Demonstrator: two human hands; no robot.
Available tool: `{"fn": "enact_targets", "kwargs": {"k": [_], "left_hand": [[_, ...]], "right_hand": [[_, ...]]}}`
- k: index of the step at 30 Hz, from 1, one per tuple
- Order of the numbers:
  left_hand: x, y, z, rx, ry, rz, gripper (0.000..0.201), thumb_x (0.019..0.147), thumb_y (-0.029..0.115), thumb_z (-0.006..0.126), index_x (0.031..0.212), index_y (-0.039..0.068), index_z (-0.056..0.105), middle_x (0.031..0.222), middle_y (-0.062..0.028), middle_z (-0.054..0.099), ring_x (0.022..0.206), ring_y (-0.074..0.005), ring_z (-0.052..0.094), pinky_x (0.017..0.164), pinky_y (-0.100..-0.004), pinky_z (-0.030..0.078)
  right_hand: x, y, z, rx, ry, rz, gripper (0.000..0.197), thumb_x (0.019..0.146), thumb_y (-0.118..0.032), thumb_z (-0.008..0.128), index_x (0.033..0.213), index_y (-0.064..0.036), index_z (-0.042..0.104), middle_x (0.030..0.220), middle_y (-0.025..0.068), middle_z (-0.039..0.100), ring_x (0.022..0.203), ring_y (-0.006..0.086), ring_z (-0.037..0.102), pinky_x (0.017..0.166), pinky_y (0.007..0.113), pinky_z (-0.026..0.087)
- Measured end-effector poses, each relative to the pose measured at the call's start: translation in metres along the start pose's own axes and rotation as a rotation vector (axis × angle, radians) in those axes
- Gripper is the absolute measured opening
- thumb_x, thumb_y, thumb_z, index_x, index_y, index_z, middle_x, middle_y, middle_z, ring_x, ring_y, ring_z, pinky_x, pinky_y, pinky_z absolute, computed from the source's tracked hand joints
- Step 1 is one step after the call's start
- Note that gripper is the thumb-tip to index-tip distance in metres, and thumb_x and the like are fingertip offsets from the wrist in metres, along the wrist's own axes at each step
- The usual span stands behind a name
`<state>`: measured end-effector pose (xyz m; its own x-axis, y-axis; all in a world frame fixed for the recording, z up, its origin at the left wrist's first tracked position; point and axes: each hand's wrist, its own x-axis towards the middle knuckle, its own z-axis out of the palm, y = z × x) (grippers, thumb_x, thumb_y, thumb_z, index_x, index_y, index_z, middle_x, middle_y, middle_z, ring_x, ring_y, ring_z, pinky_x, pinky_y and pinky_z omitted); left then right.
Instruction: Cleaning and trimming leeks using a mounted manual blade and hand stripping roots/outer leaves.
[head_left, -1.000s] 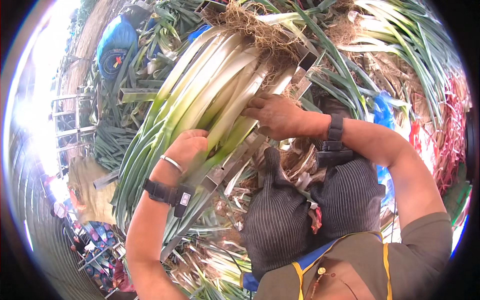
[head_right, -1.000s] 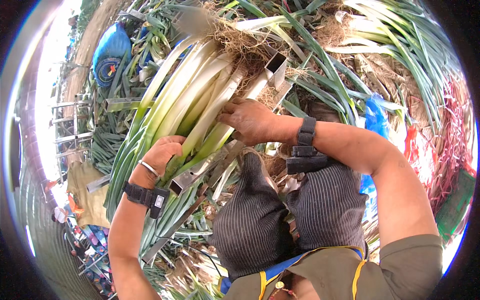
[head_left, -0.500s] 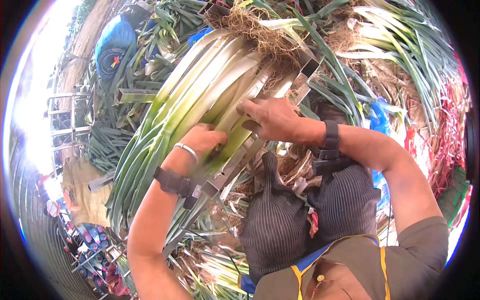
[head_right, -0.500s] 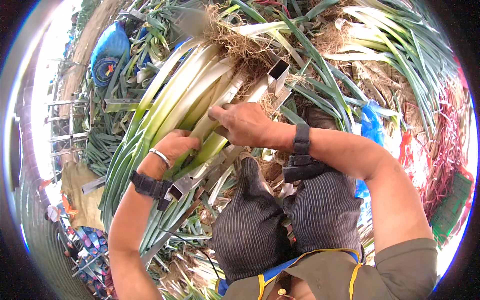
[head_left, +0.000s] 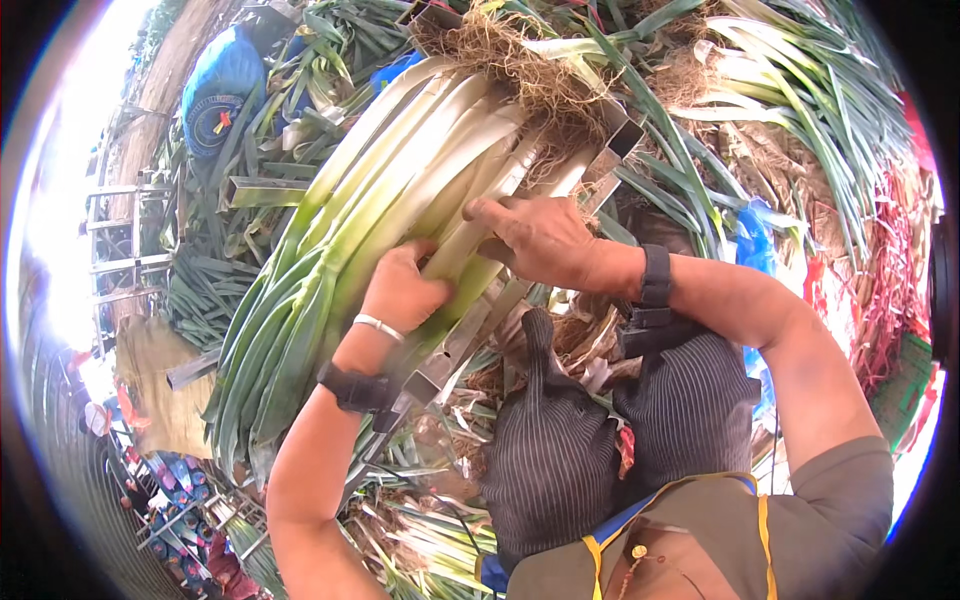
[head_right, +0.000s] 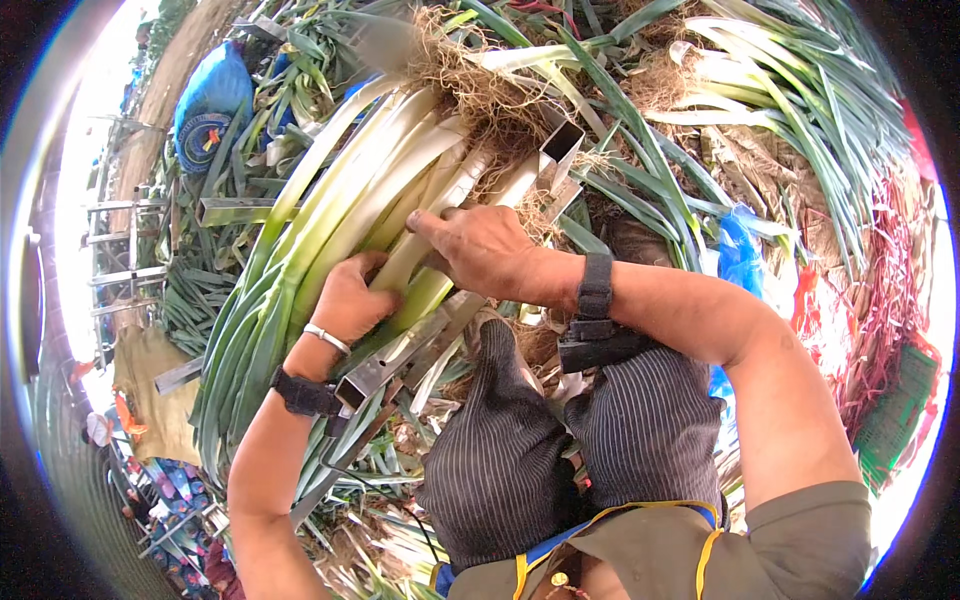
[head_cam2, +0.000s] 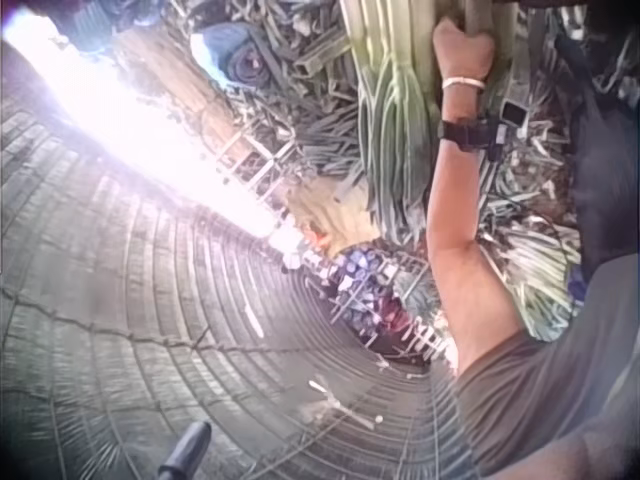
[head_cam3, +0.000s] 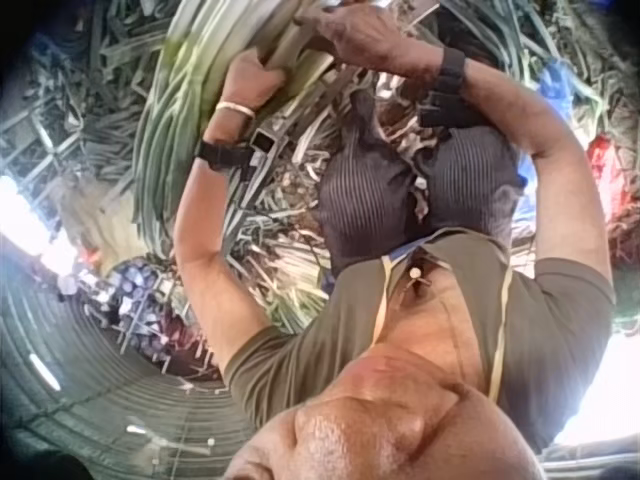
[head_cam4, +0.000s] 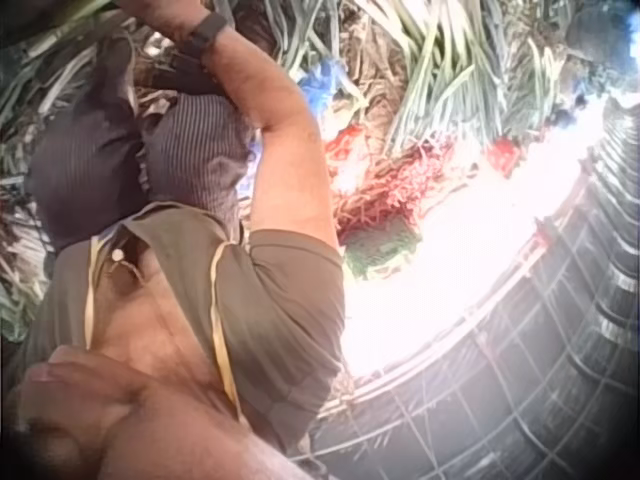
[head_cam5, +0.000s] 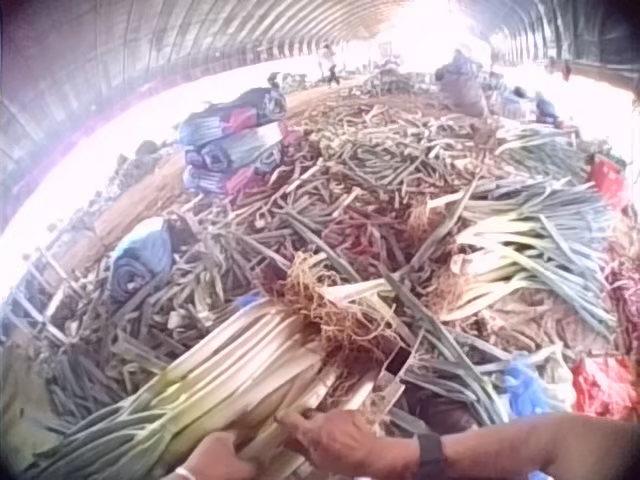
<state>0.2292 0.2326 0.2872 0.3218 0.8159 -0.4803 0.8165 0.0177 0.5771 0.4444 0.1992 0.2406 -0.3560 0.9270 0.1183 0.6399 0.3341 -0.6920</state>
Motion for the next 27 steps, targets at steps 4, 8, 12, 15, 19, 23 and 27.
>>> {"fn": "enact_targets", "kwargs": {"k": [4, 8, 12, 15, 19, 23, 27], "left_hand": [[0.006, 0.003, -0.007, -0.195, -0.146, -0.162, 0.045, 0.068, 0.011, 0.07, 0.108, -0.008, 0.064, 0.091, -0.0134, 0.068, 0.082, -0.0205, 0.064, 0.077, -0.0312, 0.05], [0.015, 0.005, -0.011, -0.371, -0.256, -0.328, 0.031, 0.074, 0.008, 0.064, 0.102, -0.006, 0.066, 0.086, -0.007, 0.066, 0.078, -0.0173, 0.061, 0.072, -0.0299, 0.048], [0.02, -0.012, -0.014, -0.452, -0.335, -0.24, 0.031, 0.079, 0.006, 0.058, 0.109, -0.003, 0.063, 0.095, -0.0044, 0.065, 0.084, -0.0153, 0.059, 0.076, -0.0281, 0.048], [0.021, -0.006, -0.02, -0.5, -0.401, -0.187, 0.043, 0.079, 0.004, 0.055, 0.121, -0.002, 0.058, 0.107, -0.004, 0.062, 0.093, -0.0137, 0.057, 0.082, -0.0265, 0.047], [0.02, -0.011, -0.025, -0.521, -0.354, -0.118, 0.054, 0.074, 0.008, 0.057, 0.125, -0.009, 0.05, 0.096, -0.008, 0.06, 0.083, -0.0133, 0.056, 0.074, -0.0267, 0.047], [0.014, 0.005, -0.033, -0.543, -0.459, -0.275, 0.064, 0.071, 0.007, 0.06, 0.131, -0.008, 0.045, 0.113, -0.0105, 0.057, 0.099, -0.0161, 0.057, 0.082, -0.0274, 0.049], [0.01, 0.003, -0.031, -0.545, -0.426, -0.196, 0.065, 0.068, 0.005, 0.064, 0.13, -0.008, 0.044, 0.109, -0.0109, 0.057, 0.091, -0.0168, 0.06, 0.072, -0.0277, 0.052]], "right_hand": [[-0.001, -0.009, -0.003, -0.237, -0.025, -0.067, 0.032, 0.085, -0.021, 0.061, 0.116, -0.0169, 0.058, 0.09, 0.0127, 0.063, 0.082, 0.0322, 0.067, 0.061, 0.043, 0.053], [0.009, -0.005, 0.001, -0.244, 0.119, -0.31, 0.027, 0.08, -0.019, 0.061, 0.107, -0.0179, 0.058, 0.095, 0.0085, 0.055, 0.09, 0.0271, 0.063, 0.066, 0.04, 0.054], [0.022, -0.01, 0.008, -0.189, 0.177, -0.445, 0.022, 0.078, -0.022, 0.059, 0.1, -0.0166, 0.057, 0.097, 0.0065, 0.05, 0.096, 0.0242, 0.057, 0.074, 0.038, 0.051], [0.022, -0.001, 0.009, -0.211, 0.212, -0.552, 0.022, 0.077, -0.024, 0.059, 0.097, -0.0153, 0.055, 0.097, 0.0053, 0.049, 0.096, 0.0227, 0.054, 0.078, 0.037, 0.047], [0.021, 0.003, 0.012, -0.239, 0.247, -0.649, 0.02, 0.075, -0.025, 0.058, 0.092, -0.014, 0.055, 0.095, 0.0045, 0.048, 0.093, 0.021, 0.052, 0.078, 0.035, 0.044], [0.02, 0.007, 0.009, -0.27, 0.27, -0.725, 0.017, 0.074, -0.024, 0.057, 0.087, -0.0124, 0.054, 0.093, 0.0036, 0.049, 0.092, 0.0202, 0.052, 0.078, 0.035, 0.045], [0.015, 0.009, 0.007, -0.285, 0.284, -0.76, 0.016, 0.074, -0.023, 0.058, 0.086, -0.0123, 0.054, 0.091, 0.0035, 0.051, 0.089, 0.0196, 0.053, 0.078, 0.035, 0.045]]}}
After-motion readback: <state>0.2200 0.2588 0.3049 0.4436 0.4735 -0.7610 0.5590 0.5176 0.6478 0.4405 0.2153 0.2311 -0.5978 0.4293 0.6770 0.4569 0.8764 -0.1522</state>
